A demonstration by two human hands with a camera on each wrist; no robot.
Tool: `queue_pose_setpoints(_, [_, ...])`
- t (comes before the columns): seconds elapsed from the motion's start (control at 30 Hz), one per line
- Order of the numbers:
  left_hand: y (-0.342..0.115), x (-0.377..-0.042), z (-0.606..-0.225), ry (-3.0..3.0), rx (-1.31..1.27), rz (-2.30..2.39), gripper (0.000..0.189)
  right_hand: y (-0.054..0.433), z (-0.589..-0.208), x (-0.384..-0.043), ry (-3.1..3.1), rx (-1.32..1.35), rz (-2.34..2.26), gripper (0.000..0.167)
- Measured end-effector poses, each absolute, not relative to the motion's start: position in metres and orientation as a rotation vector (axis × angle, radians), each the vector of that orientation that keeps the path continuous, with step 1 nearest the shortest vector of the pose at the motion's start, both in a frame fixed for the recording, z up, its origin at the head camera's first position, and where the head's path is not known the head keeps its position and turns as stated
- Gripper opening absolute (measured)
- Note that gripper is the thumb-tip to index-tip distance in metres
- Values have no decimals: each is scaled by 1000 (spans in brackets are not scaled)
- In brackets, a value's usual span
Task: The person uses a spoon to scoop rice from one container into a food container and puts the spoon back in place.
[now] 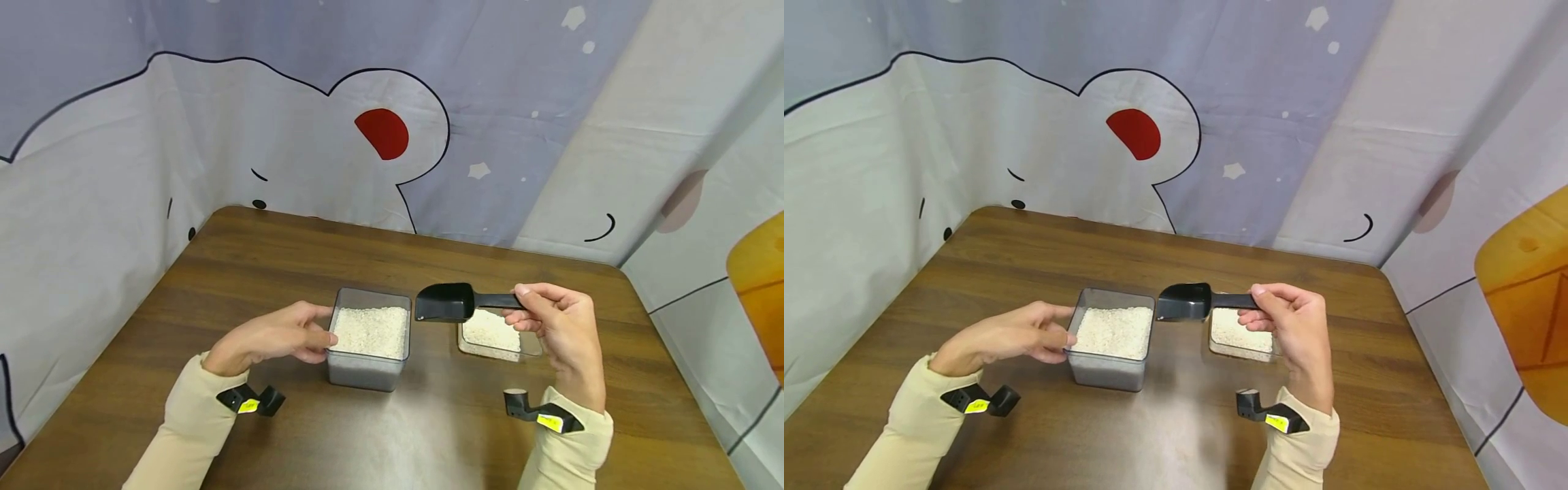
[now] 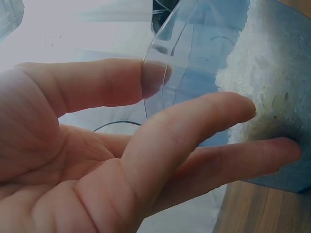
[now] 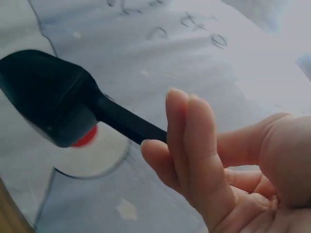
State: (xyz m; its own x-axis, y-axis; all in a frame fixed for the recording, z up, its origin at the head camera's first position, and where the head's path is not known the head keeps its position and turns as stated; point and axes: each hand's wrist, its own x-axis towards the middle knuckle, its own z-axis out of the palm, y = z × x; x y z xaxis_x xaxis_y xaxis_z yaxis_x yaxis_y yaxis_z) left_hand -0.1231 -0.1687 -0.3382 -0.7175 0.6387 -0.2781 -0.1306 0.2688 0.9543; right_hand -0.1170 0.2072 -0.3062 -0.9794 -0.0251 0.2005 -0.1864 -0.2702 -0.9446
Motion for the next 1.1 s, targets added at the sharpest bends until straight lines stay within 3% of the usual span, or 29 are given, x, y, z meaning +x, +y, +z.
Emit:
queue_pose_setpoints(0.27, [-169,-122,-336,1909,416,1500,63,171,-304,-116,-2043,309,2307,7])
queue_pose_setpoints(0.6, [-169,-121,-336,1912,405,1498,68,135,-304,-112,-2253,368,2114,18])
queue_pose_setpoints(1.1, [-170,-122,-336,1911,394,1498,70,108,-304,-106,-2411,231,1977,12])
